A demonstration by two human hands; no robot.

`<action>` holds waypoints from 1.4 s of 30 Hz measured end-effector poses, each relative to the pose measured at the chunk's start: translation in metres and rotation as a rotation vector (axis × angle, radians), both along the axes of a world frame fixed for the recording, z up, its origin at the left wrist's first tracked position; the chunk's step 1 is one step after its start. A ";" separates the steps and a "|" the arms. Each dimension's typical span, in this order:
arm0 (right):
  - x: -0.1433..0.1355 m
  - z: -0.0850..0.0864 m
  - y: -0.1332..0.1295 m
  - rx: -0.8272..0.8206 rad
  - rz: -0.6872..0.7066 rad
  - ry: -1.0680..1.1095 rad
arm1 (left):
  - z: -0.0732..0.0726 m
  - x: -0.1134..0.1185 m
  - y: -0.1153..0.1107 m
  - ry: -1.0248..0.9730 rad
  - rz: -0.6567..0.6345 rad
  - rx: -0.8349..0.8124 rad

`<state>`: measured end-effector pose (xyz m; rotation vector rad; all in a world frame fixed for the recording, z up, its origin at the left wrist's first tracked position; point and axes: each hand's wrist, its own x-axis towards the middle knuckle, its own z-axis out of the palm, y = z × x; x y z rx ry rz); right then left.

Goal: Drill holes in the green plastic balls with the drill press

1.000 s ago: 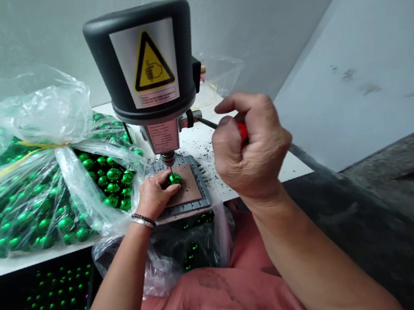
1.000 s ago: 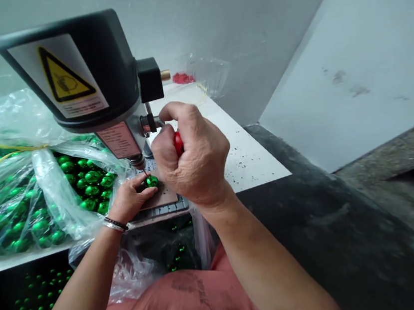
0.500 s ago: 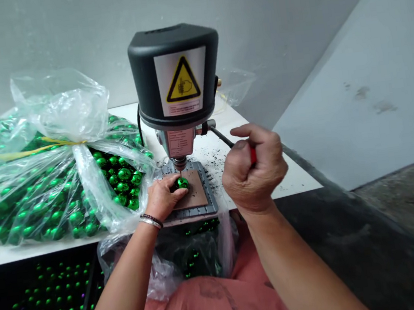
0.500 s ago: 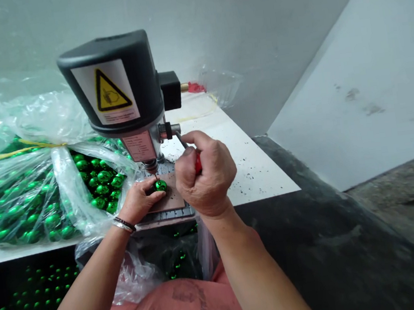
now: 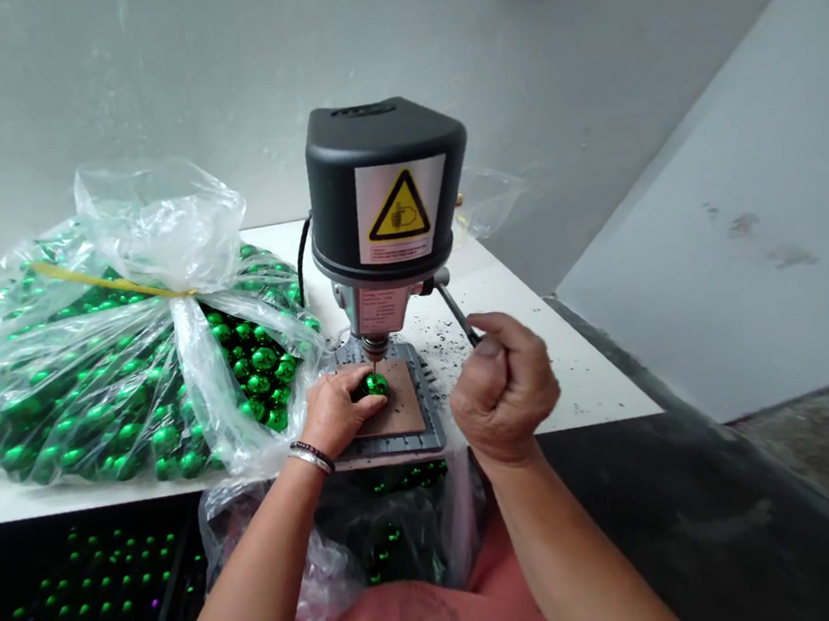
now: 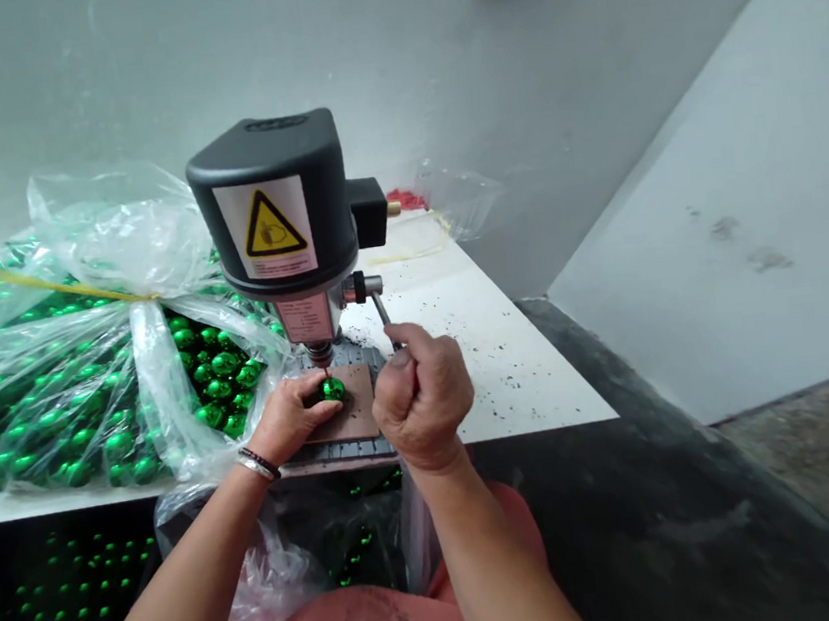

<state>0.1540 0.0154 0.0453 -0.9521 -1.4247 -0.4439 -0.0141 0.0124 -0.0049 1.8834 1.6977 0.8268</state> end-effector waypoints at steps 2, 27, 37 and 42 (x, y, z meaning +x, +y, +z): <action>0.000 0.015 0.001 0.030 -0.018 0.033 | -0.002 0.001 0.001 -0.008 -0.003 0.005; 0.000 0.096 0.023 -0.190 0.089 0.061 | 0.030 -0.072 -0.003 0.653 0.361 0.187; 0.001 0.091 0.023 -0.148 0.126 0.076 | 0.030 -0.094 0.013 0.829 0.081 -0.030; 0.000 0.090 0.023 -0.142 0.130 0.078 | 0.038 -0.088 0.013 0.940 0.131 -0.132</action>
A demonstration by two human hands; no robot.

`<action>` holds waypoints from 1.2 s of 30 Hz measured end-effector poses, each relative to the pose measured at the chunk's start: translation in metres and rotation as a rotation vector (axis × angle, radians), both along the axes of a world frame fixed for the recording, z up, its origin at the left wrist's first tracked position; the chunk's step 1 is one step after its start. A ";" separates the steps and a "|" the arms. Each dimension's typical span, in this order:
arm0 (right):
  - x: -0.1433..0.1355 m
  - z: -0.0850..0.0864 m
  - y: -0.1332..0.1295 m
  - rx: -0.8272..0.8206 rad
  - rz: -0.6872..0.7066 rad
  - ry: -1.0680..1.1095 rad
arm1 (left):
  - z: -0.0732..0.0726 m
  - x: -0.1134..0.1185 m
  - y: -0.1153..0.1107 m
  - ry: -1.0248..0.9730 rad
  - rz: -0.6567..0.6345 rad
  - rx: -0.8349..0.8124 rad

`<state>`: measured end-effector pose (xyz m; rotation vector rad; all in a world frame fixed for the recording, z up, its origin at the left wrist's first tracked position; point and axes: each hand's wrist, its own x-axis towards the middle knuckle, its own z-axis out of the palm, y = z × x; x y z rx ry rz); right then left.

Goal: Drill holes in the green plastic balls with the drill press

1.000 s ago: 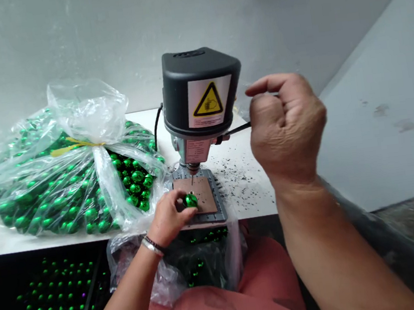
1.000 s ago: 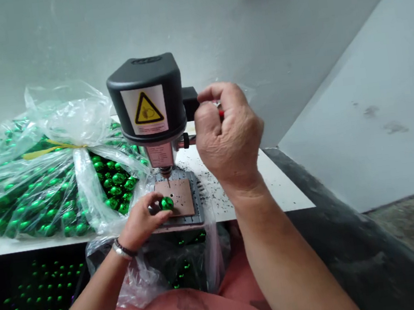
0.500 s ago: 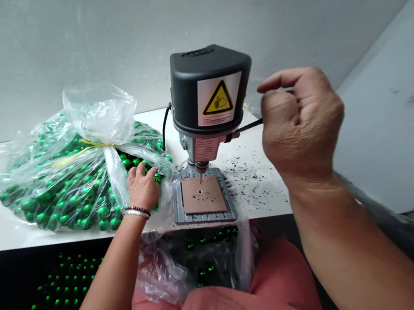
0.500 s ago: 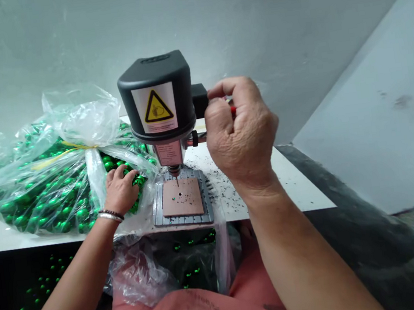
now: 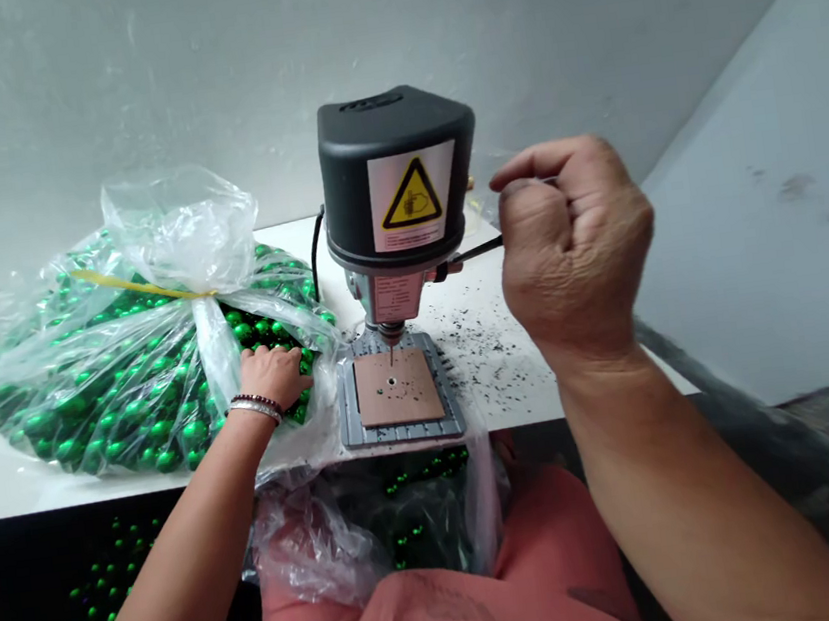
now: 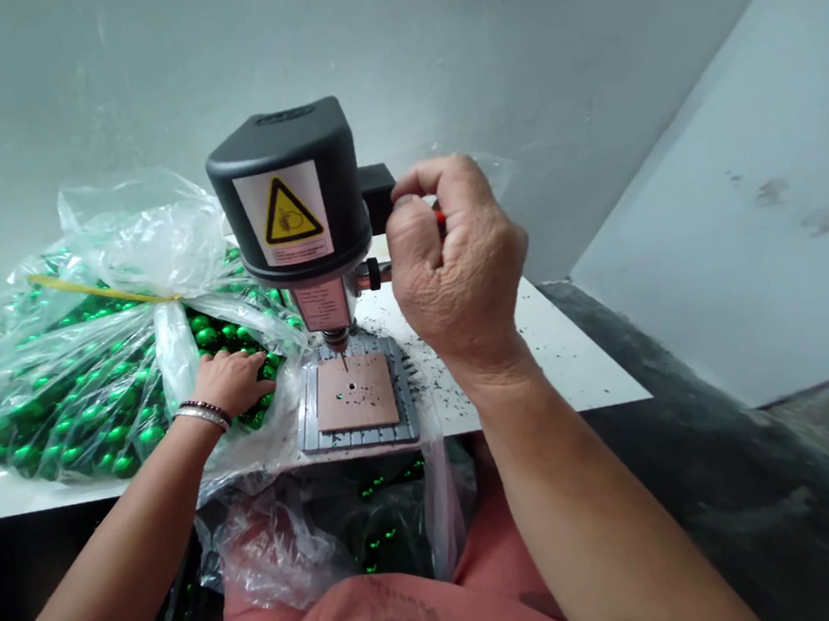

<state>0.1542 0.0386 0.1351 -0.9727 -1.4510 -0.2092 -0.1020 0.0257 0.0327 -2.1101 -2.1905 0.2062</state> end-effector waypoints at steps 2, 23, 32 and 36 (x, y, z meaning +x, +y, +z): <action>0.000 0.000 0.000 0.005 -0.002 0.008 | 0.003 0.003 0.003 0.048 0.020 -0.039; 0.001 0.000 -0.002 -0.022 -0.004 -0.026 | -0.001 0.059 -0.049 -1.637 0.208 -0.047; 0.001 0.002 -0.004 -0.076 0.004 -0.019 | -0.017 0.070 -0.026 -1.116 0.109 0.019; 0.001 0.002 -0.005 -0.104 -0.008 -0.020 | -0.019 0.075 -0.018 -0.939 0.069 0.019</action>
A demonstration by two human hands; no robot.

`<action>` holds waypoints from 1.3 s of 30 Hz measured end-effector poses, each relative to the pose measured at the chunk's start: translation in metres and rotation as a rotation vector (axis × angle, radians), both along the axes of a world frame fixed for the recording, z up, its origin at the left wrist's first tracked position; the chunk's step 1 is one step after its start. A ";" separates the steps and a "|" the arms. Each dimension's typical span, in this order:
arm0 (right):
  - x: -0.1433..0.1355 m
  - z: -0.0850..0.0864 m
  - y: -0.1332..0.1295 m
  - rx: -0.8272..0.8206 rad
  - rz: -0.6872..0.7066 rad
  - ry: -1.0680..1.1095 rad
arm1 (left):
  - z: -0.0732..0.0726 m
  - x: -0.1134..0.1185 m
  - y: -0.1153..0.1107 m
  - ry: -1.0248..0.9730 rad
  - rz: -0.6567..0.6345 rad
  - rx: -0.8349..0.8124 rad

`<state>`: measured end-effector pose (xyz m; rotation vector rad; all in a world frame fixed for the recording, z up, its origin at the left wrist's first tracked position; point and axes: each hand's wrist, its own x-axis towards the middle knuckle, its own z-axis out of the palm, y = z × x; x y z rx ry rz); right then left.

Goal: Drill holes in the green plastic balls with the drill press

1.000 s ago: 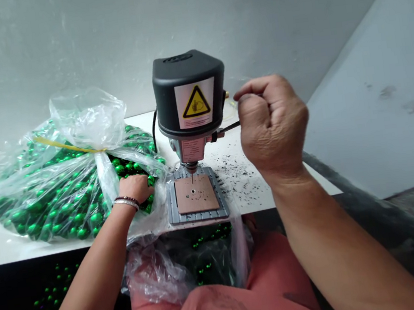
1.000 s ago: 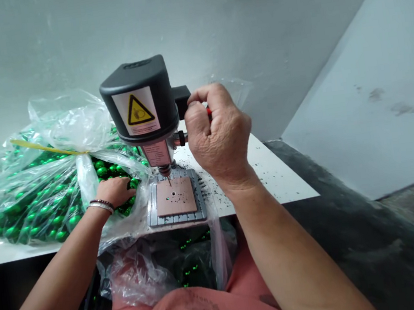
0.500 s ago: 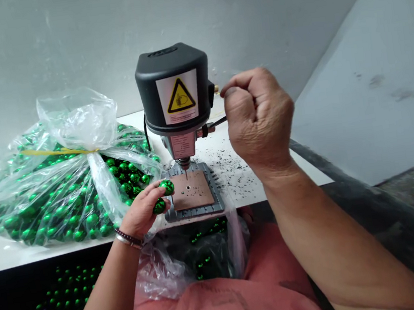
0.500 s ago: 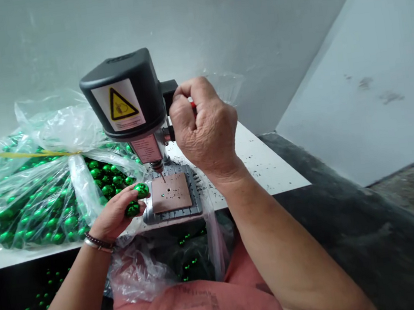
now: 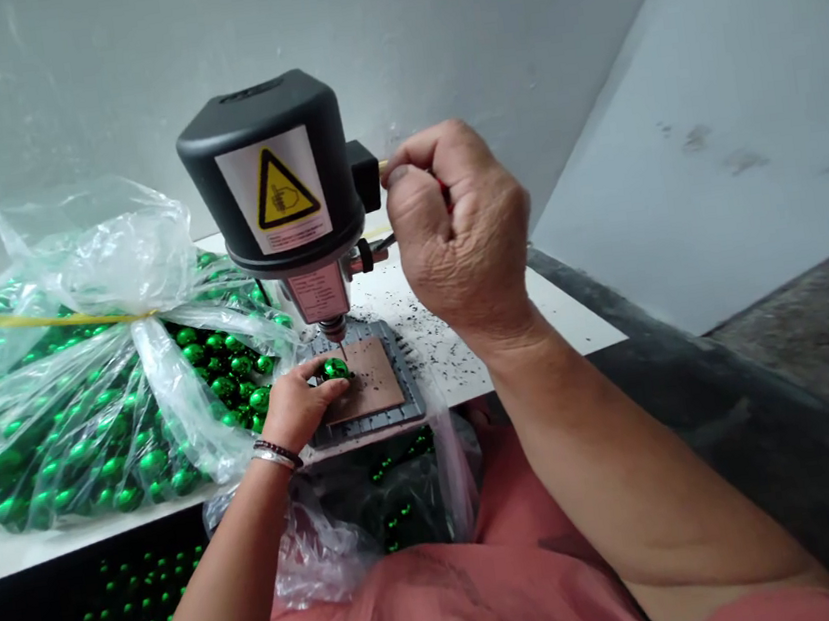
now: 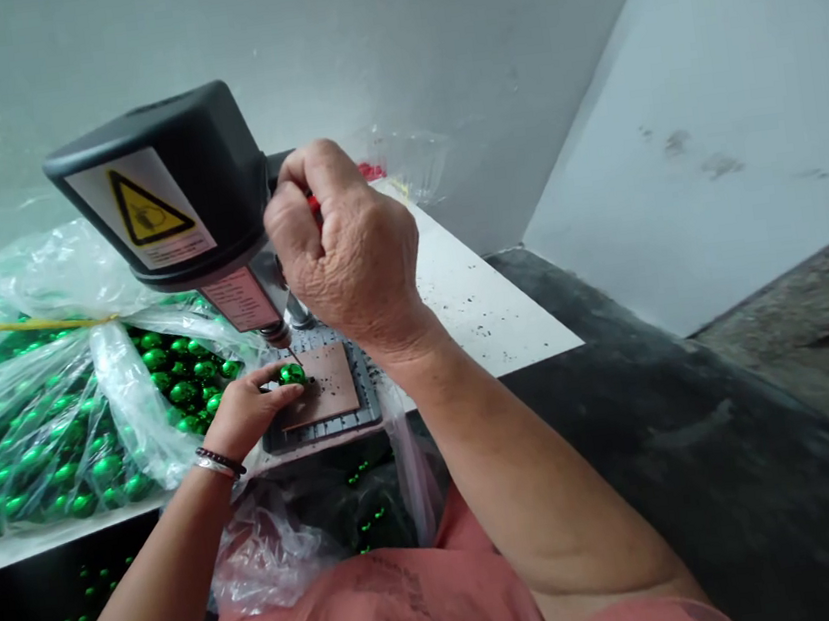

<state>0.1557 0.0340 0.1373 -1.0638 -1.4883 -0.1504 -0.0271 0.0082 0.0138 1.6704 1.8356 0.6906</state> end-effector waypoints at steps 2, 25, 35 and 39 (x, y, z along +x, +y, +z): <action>0.001 0.000 -0.001 0.014 0.029 0.016 | 0.001 0.002 0.002 0.075 -0.003 -0.007; 0.001 0.035 0.029 -0.186 0.120 0.020 | -0.004 0.011 0.014 0.338 -0.110 0.053; 0.005 0.001 -0.004 0.044 0.116 -0.051 | 0.002 0.019 0.010 0.426 -0.072 0.011; 0.007 -0.022 -0.017 0.106 0.053 -0.058 | 0.003 0.019 0.010 0.445 -0.087 0.010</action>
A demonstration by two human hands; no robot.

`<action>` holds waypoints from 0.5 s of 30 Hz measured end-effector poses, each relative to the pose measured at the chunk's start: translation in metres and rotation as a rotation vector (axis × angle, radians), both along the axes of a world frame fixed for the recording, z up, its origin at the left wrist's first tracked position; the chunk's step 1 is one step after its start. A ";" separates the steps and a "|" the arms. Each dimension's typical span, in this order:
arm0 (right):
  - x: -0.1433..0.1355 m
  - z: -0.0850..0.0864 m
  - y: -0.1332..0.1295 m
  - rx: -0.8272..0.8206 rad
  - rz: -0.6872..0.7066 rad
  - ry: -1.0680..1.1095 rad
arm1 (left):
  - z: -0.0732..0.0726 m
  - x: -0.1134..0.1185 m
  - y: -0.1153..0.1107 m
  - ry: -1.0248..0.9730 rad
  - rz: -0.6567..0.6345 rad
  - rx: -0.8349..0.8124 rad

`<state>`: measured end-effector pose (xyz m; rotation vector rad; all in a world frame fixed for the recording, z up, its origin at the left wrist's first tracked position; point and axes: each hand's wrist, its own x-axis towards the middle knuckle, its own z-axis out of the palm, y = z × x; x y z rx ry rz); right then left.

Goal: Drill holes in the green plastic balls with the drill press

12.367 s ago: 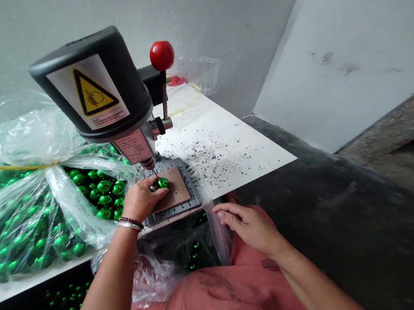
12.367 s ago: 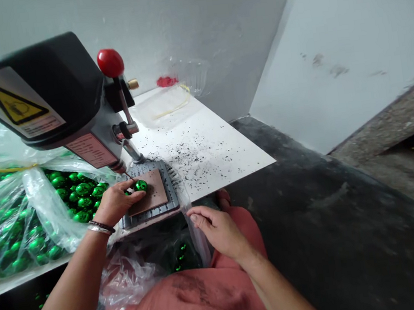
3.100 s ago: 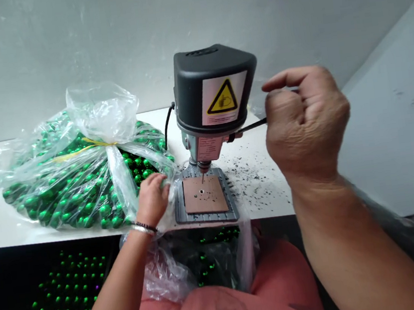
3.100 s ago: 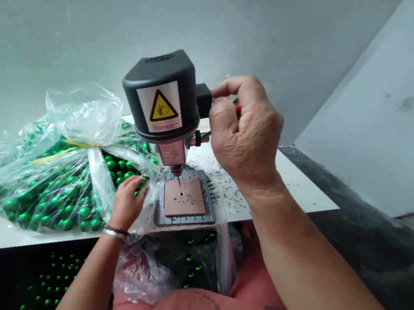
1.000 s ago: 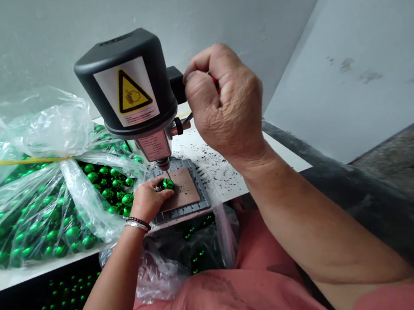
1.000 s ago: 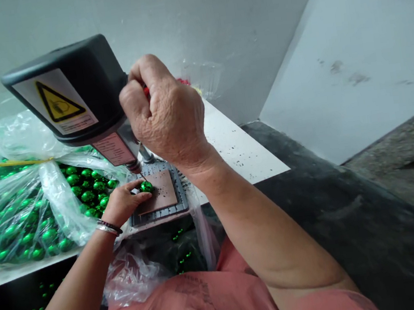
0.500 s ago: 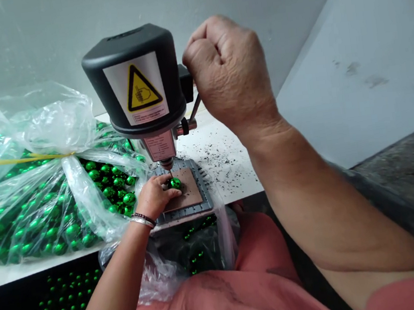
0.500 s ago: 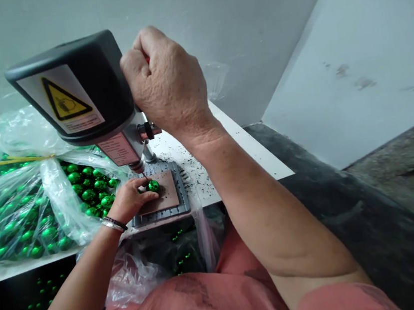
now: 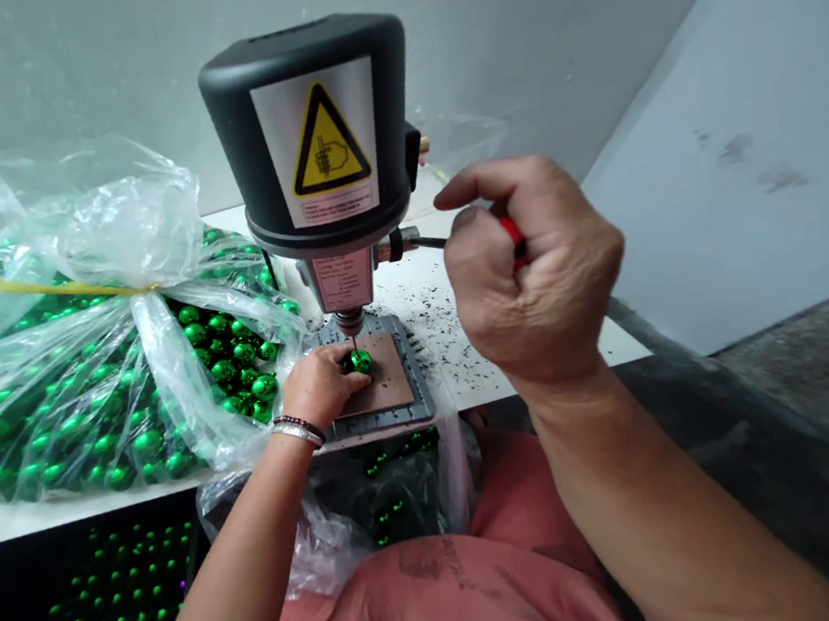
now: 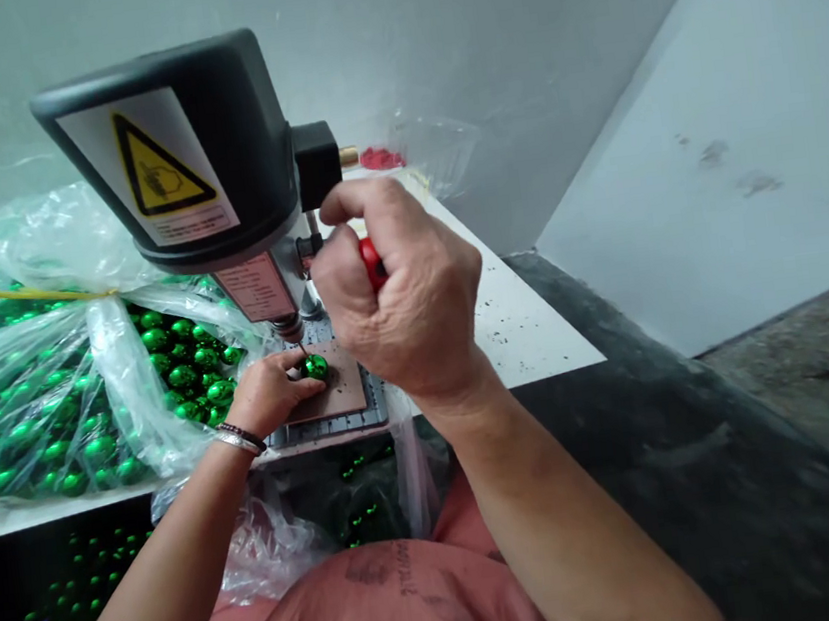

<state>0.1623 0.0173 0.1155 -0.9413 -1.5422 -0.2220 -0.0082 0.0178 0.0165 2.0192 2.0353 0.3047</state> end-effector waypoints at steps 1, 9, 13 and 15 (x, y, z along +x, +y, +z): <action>0.000 -0.005 -0.002 0.003 -0.015 -0.001 | 0.000 0.000 0.000 0.000 -0.007 -0.001; -0.001 -0.030 -0.003 0.069 -0.030 0.010 | 0.000 0.000 -0.001 -0.005 -0.015 0.019; -0.002 -0.039 -0.002 0.085 -0.049 0.010 | 0.000 0.000 -0.001 -0.039 -0.029 0.016; -0.003 -0.041 -0.002 0.094 -0.071 0.014 | 0.000 0.000 -0.002 -0.048 -0.022 0.011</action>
